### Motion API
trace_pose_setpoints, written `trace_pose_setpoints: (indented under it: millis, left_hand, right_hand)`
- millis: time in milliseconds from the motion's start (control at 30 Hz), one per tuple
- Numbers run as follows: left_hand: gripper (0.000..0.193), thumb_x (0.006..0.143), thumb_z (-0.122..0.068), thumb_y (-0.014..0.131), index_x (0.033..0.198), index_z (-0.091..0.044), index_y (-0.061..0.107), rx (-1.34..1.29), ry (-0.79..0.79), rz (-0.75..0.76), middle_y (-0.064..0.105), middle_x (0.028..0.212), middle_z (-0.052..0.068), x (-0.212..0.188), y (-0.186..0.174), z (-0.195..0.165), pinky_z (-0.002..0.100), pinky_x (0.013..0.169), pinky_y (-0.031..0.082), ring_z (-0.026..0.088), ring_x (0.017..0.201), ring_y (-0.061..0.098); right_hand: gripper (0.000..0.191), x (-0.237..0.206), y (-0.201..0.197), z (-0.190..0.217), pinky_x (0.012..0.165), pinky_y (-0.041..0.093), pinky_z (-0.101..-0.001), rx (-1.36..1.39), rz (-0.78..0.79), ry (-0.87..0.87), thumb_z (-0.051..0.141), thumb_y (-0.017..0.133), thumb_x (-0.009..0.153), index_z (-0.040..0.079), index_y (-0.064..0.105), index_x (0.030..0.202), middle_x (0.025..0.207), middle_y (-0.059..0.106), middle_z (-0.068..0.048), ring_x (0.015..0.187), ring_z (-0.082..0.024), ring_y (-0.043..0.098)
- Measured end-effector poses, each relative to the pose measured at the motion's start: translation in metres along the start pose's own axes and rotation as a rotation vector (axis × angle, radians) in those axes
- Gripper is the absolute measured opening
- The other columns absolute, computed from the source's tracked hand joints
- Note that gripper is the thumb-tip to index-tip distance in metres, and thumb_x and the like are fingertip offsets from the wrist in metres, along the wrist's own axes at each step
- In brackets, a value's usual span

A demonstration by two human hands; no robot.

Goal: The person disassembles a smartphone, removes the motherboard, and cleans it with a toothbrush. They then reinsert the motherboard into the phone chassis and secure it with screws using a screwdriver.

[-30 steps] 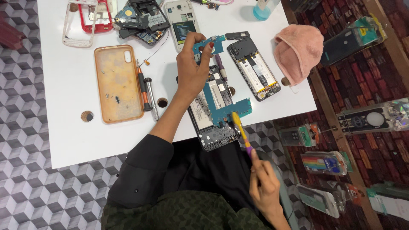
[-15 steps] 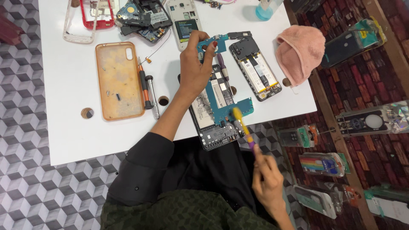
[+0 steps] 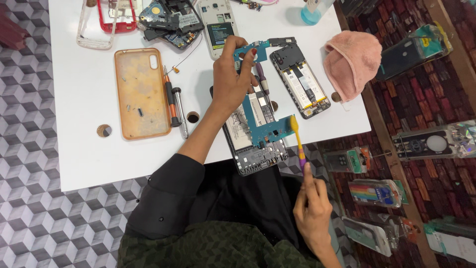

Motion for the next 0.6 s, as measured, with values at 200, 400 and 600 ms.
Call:
trace_pose_setpoints:
  millis: [200,400,600]
  left_hand:
    - [0.024,0.109,-0.025,0.057,0.119,-0.005,0.048,0.018,-0.038,-0.006,0.066,0.086,0.008,-0.001,-0.001,0.002,0.026,0.035,0.05,0.013,0.052,0.071]
    - [0.025,0.108,-0.025,0.057,0.118,-0.004,0.047,0.009,-0.041,0.0,0.067,0.089,0.011,-0.001,0.0,0.001,0.025,0.034,0.049,0.013,0.051,0.071]
    - [0.024,0.109,-0.024,0.057,0.117,-0.004,0.047,0.005,-0.041,0.008,0.066,0.087,0.011,-0.002,-0.001,0.001,0.026,0.035,0.049,0.014,0.051,0.071]
  right_hand:
    - [0.061,-0.006,0.002,0.008,0.056,0.048,-0.0336,0.049,0.028,-0.106,-0.014,0.058,0.086,0.004,0.058,0.144,0.084,0.055,-0.009,0.065,-0.018,0.058]
    - [0.06,-0.014,0.008,0.004,0.051,0.046,-0.0329,0.121,0.125,-0.151,-0.013,0.062,0.083,0.005,0.059,0.14,0.088,0.06,-0.009,0.06,-0.017,0.057]
    - [0.063,-0.016,-0.002,-0.019,0.054,0.047,-0.0323,0.019,0.005,-0.014,-0.015,0.058,0.089,0.005,0.053,0.149,0.088,0.058,-0.01,0.062,-0.017,0.056]
Point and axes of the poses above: each hand's wrist, its own x-axis towards the middle knuckle, its own y-axis out of the palm, z = x × y, the point moved 10 cm from there along x, towards the middle knuckle
